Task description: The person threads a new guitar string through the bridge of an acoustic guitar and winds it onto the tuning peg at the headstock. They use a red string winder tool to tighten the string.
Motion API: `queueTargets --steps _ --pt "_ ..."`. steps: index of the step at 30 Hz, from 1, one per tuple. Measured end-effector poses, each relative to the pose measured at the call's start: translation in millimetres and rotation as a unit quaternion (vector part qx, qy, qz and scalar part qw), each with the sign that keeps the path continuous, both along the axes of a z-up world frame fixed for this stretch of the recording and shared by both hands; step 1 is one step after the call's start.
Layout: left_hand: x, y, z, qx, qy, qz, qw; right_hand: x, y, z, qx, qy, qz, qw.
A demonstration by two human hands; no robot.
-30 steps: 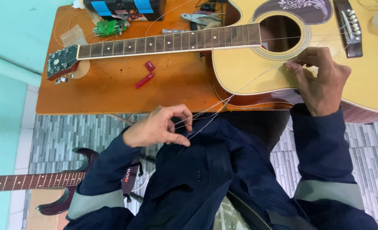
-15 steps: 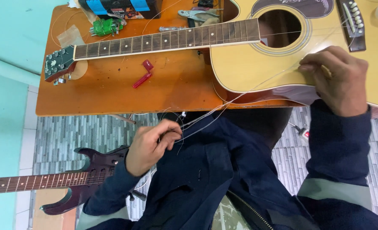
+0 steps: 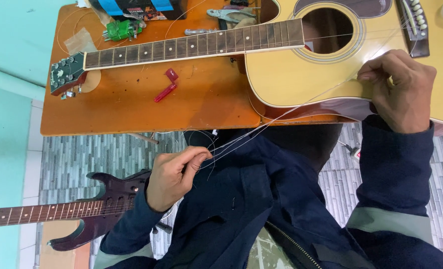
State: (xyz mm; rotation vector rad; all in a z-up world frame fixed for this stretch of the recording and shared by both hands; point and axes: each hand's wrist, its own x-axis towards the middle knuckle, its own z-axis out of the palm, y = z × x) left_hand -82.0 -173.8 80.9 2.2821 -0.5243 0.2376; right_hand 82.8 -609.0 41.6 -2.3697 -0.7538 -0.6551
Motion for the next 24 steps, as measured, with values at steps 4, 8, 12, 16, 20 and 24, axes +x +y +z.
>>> queueTargets --steps 4,8,12,16,20,24 --pt "0 0 0 0.002 0.001 -0.001 1.0 2 -2 -4 -0.006 -0.009 -0.007 1.0" --pt "0 0 0 0.011 -0.007 -0.006 1.0 3 -4 -8 -0.001 -0.026 -0.013 1.0" --pt "0 1 -2 0.017 -0.006 -0.007 1.0 5 -7 -14 0.006 -0.035 -0.031 0.999" --pt "-1 1 0 0.009 -0.002 -0.002 1.0 4 -6 -12 0.013 -0.031 -0.03 0.999" --pt "-2 2 0 0.011 -0.001 0.002 1.0 4 -6 -13 0.017 -0.026 -0.032 0.999" --pt "-2 3 1 0.013 0.004 -0.004 1.0 9 -13 -24 0.023 -0.021 -0.05 0.998"
